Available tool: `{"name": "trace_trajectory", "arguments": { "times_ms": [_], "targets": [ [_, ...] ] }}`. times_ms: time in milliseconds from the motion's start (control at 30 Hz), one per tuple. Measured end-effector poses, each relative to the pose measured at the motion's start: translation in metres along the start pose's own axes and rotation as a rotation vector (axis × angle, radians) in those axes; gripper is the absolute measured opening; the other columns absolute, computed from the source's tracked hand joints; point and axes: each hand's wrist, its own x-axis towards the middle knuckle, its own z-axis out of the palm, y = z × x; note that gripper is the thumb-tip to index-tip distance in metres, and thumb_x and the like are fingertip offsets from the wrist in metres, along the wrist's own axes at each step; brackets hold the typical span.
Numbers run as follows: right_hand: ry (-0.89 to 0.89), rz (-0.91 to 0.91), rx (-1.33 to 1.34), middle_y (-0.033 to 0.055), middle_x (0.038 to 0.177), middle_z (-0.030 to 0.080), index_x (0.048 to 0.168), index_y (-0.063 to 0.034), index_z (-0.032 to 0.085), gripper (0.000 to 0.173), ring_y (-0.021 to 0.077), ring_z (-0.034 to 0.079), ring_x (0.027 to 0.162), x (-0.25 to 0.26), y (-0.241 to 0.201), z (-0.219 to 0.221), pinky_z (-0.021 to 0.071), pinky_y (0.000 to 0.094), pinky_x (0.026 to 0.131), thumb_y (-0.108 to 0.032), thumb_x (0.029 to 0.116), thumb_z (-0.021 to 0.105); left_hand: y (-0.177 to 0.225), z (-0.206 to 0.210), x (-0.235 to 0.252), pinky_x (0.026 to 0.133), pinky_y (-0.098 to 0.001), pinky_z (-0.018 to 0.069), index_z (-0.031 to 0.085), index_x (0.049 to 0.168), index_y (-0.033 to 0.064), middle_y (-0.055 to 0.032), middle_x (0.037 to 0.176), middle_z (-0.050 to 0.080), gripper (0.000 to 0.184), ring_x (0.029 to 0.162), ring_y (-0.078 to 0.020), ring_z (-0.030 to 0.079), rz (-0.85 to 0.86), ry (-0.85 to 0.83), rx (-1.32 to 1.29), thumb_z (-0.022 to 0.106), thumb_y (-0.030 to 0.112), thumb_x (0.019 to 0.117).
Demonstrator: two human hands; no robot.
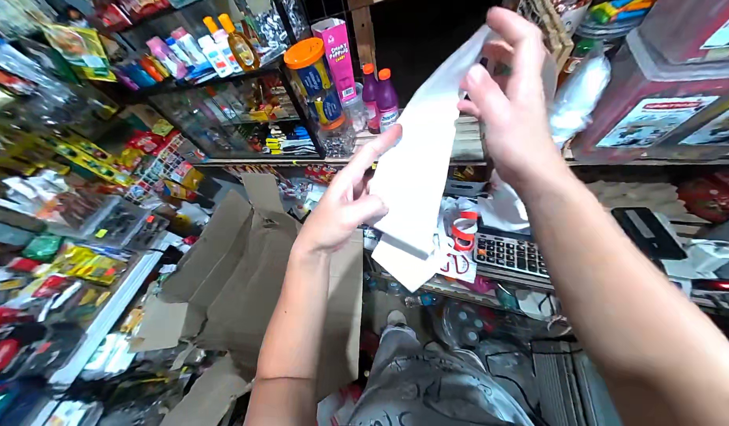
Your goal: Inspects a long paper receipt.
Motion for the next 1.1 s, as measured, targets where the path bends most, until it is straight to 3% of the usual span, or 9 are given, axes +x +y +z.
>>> {"name": "trace_trajectory", "arguments": {
  "times_ms": [100, 200, 400, 500, 600, 700, 767, 900, 1100],
  "targets": [
    [-0.240, 0.099, -0.196, 0.0097, 0.144, 0.055, 0.152, -0.0196, 0.046, 0.053, 0.0185, 0.058, 0.125, 0.021, -0.010, -0.010, 0.0511, 0.0398, 0.101, -0.046, 0.1074, 0.038, 0.016, 0.035, 0.000, 0.082, -0.0350, 0.0617, 0.026, 0.163, 0.0202, -0.0100, 0.150, 0.050, 0.082, 0.107, -0.0168, 0.067, -0.129, 0.117, -0.043, 0.057, 0.004, 0.0893],
    [-0.153, 0.031, -0.238, 0.0071, 0.126, 0.066, 0.139, -0.0140, 0.058, 0.045, 0.0145, 0.067, 0.112, 0.006, -0.009, -0.013, 0.0562, 0.0363, 0.095, -0.043, 0.1070, 0.045, 0.006, 0.044, -0.003, 0.080, -0.0356, 0.0622, 0.021, 0.165, 0.0209, -0.0106, 0.153, 0.046, 0.087, 0.108, -0.0174, 0.067, -0.075, 0.177, -0.003, 0.058, 0.006, 0.0880],
    [0.102, 0.117, -0.240, -0.0020, 0.080, 0.061, 0.151, -0.0158, 0.040, 0.054, 0.0092, 0.057, 0.057, -0.096, -0.002, -0.010, 0.0500, 0.0292, 0.048, -0.044, 0.1096, 0.020, -0.023, 0.049, -0.014, 0.079, -0.0349, 0.0614, 0.024, 0.163, 0.0217, -0.0082, 0.158, 0.037, 0.089, 0.112, -0.0172, 0.063, -0.001, 0.254, 0.136, 0.059, 0.002, 0.0845],
    [0.256, 0.037, -0.381, -0.0016, 0.088, 0.062, 0.155, -0.0136, 0.037, 0.057, 0.0094, 0.058, 0.068, -0.121, 0.005, -0.005, 0.0512, 0.0339, 0.059, -0.045, 0.1080, 0.031, -0.032, 0.057, -0.016, 0.085, -0.0374, 0.0600, 0.030, 0.161, 0.0191, -0.0073, 0.162, 0.031, 0.086, 0.125, -0.0212, 0.056, -0.003, 0.282, 0.226, 0.059, 0.001, 0.0821],
    [0.382, -0.188, -0.408, 0.0026, 0.095, 0.057, 0.147, -0.0031, 0.044, 0.053, 0.0053, 0.053, 0.077, -0.132, 0.010, -0.008, 0.0472, 0.0255, 0.069, -0.038, 0.1072, 0.042, -0.041, 0.067, -0.017, 0.093, -0.0403, 0.0583, 0.033, 0.160, 0.0185, -0.0064, 0.163, 0.030, 0.083, 0.135, -0.0227, 0.050, -0.017, 0.283, 0.266, 0.057, -0.001, 0.0836],
    [0.051, 0.122, -0.064, -0.0059, 0.093, 0.065, 0.154, -0.0186, 0.034, 0.061, 0.0027, 0.061, 0.073, -0.135, 0.008, -0.015, 0.0538, 0.0231, 0.062, -0.056, 0.1059, 0.034, -0.048, 0.078, -0.019, 0.097, -0.0398, 0.0573, 0.035, 0.160, 0.0202, -0.0051, 0.162, 0.032, 0.082, 0.135, -0.0203, 0.050, -0.043, 0.271, 0.293, 0.058, -0.001, 0.0842],
    [-0.101, 0.338, 0.237, -0.0013, 0.120, 0.067, 0.161, -0.0345, 0.024, 0.065, 0.0088, 0.067, 0.092, -0.128, 0.011, -0.017, 0.0584, 0.0272, 0.073, -0.064, 0.1033, 0.029, -0.053, 0.082, -0.020, 0.098, -0.0396, 0.0564, 0.035, 0.160, 0.0192, -0.0052, 0.162, 0.033, 0.079, 0.136, -0.0203, 0.049, -0.039, 0.233, 0.311, 0.058, 0.003, 0.0858],
    [-0.097, 0.261, 0.525, 0.0045, 0.150, 0.051, 0.162, -0.0234, 0.024, 0.055, 0.0177, 0.059, 0.126, -0.121, 0.011, -0.022, 0.0566, 0.0381, 0.098, -0.040, 0.1104, 0.027, -0.062, 0.091, -0.025, 0.095, -0.0390, 0.0581, 0.035, 0.160, 0.0188, -0.0054, 0.161, 0.033, 0.074, 0.136, -0.0216, 0.048, -0.055, 0.175, 0.281, 0.060, 0.013, 0.0898],
    [-0.052, 0.163, 0.459, 0.0048, 0.142, 0.054, 0.156, -0.0158, 0.033, 0.056, 0.0144, 0.065, 0.112, -0.116, 0.000, -0.024, 0.0611, 0.0319, 0.086, -0.012, 0.1008, 0.042, -0.073, 0.103, -0.035, 0.089, -0.0351, 0.0590, 0.035, 0.160, 0.0168, -0.0071, 0.162, 0.032, 0.074, 0.131, -0.0194, 0.052, -0.064, 0.162, 0.267, 0.057, 0.007, 0.0897]
  ]
}}
